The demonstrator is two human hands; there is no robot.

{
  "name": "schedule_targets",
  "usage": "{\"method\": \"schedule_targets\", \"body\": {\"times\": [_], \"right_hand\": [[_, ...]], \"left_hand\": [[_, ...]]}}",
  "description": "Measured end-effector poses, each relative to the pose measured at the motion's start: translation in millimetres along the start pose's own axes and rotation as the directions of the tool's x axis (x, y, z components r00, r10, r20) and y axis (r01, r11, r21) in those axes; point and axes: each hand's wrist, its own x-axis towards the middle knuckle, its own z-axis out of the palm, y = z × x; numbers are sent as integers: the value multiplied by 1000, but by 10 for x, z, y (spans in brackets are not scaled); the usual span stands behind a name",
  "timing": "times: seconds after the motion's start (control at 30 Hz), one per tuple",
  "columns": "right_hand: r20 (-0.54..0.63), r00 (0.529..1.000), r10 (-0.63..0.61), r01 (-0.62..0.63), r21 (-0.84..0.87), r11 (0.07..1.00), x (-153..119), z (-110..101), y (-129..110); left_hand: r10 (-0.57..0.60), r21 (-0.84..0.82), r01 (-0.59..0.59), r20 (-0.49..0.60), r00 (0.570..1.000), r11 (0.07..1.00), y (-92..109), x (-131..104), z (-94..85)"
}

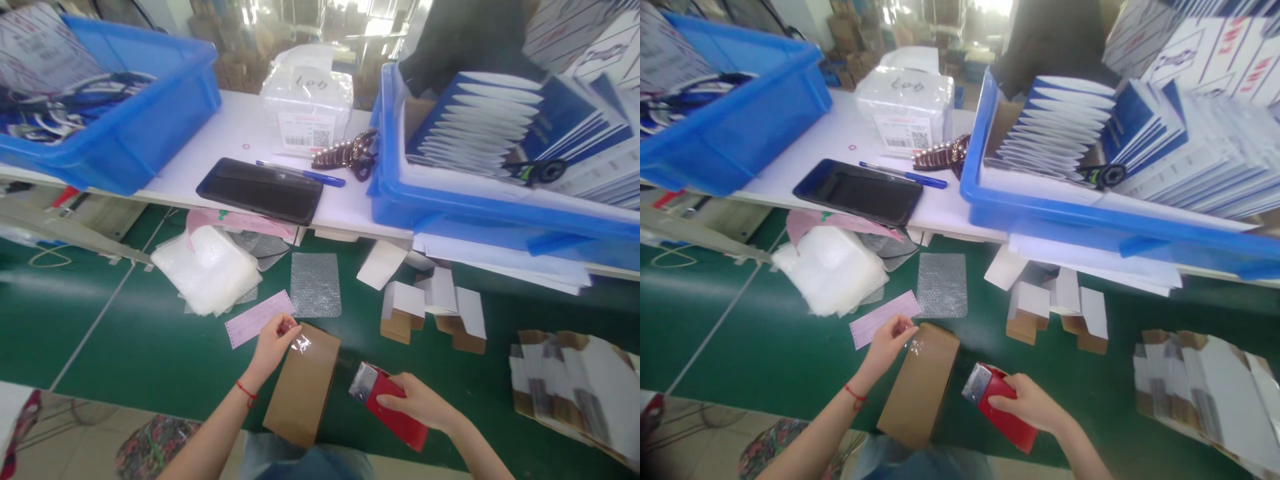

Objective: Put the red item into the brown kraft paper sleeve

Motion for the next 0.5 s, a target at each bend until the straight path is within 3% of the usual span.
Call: {"method": "schedule_targets", "body": {"times": [0.13,0.27,0.33,0.43,0.5], "right_hand": [[15,1000,-7,4,208,978,-305,97,119],[-22,999,-30,35,258,966,-619,126,155],[-24,1000,-12,19,300,954,-777,143,160],[-74,988,138,-87,476,875,-1068,176,152],[-122,963,239,-125,585,801,-1302,177,134]], "left_hand": [[68,45,-76,146,987,996,314,110,78],[80,113,-108,230,970,988,496,117,176],[77,124,-108,227,971,986,521,60,217],[132,77,-156,255,958,985,470,-89,270],[210,128,-234,179,961,964,357,-221,328]]}}
